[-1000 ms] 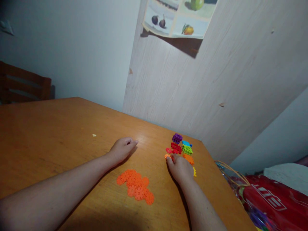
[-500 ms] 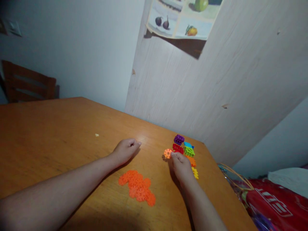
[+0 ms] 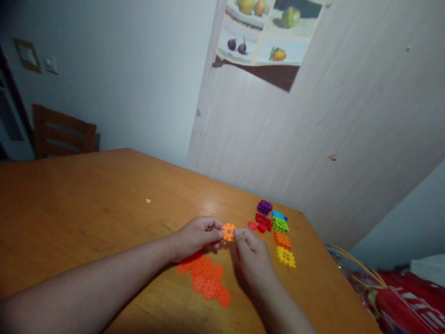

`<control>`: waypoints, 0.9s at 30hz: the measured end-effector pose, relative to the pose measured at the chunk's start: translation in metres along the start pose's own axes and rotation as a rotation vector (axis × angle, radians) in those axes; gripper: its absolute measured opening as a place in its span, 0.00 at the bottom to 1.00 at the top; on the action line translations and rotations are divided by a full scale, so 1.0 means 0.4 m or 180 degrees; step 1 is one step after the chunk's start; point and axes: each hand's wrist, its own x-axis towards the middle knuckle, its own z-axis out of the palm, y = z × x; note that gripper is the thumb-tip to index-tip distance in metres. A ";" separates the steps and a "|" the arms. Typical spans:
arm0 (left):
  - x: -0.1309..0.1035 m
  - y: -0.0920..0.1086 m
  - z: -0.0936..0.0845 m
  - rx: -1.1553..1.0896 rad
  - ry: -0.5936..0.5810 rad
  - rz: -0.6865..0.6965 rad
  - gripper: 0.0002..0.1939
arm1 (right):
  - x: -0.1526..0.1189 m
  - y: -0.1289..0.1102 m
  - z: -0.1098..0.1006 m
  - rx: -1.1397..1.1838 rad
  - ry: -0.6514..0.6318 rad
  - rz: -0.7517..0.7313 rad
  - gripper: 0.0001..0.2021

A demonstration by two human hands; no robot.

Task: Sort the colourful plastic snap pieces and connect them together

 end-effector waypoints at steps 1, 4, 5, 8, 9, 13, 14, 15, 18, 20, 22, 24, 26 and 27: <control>0.000 -0.001 0.000 -0.0023 -0.0013 -0.0020 0.13 | -0.002 -0.003 0.003 0.0005 -0.0006 -0.0001 0.22; 0.002 -0.007 -0.002 -0.0011 0.0013 -0.0111 0.13 | -0.006 -0.005 0.008 0.0017 -0.0037 0.0003 0.22; 0.002 -0.010 -0.003 0.0000 0.0036 -0.0141 0.12 | -0.007 -0.004 0.009 0.0017 -0.0057 0.0006 0.22; 0.003 -0.015 -0.004 0.0032 0.0114 -0.0218 0.11 | -0.007 0.004 0.014 0.0067 -0.0103 0.0011 0.21; 0.002 -0.015 -0.003 0.0042 0.0136 -0.0235 0.11 | -0.007 0.007 0.017 0.0111 -0.0115 0.0008 0.21; -0.001 -0.010 0.003 0.0052 0.0154 -0.0247 0.09 | -0.004 0.018 0.031 0.0282 -0.0119 -0.0014 0.18; -0.002 -0.009 0.005 0.0064 0.0154 -0.0243 0.09 | -0.004 0.020 0.035 0.0291 -0.0098 0.0012 0.18; -0.003 -0.008 0.006 0.0079 0.0154 -0.0241 0.08 | -0.004 0.022 0.037 0.0299 -0.0089 0.0051 0.17; -0.003 -0.005 0.008 0.0103 0.0186 -0.0229 0.07 | -0.007 0.028 0.042 0.0393 -0.0151 0.0118 0.14; -0.003 -0.003 0.008 0.0082 0.0215 -0.0213 0.07 | -0.010 0.030 0.042 0.0489 -0.0198 0.0123 0.13; -0.003 -0.001 0.009 0.0059 0.0229 -0.0219 0.07 | -0.012 0.031 0.042 0.0552 -0.0189 0.0160 0.13; -0.004 0.000 0.010 0.0050 0.0224 -0.0238 0.07 | -0.013 0.030 0.041 0.0573 -0.0175 0.0188 0.13; -0.005 0.001 0.012 0.0050 0.0210 -0.0256 0.07 | -0.013 0.026 0.041 0.0557 -0.0188 0.0181 0.12; -0.006 0.002 0.012 0.0047 0.0204 -0.0258 0.07 | -0.013 0.023 0.040 0.0552 -0.0189 0.0175 0.12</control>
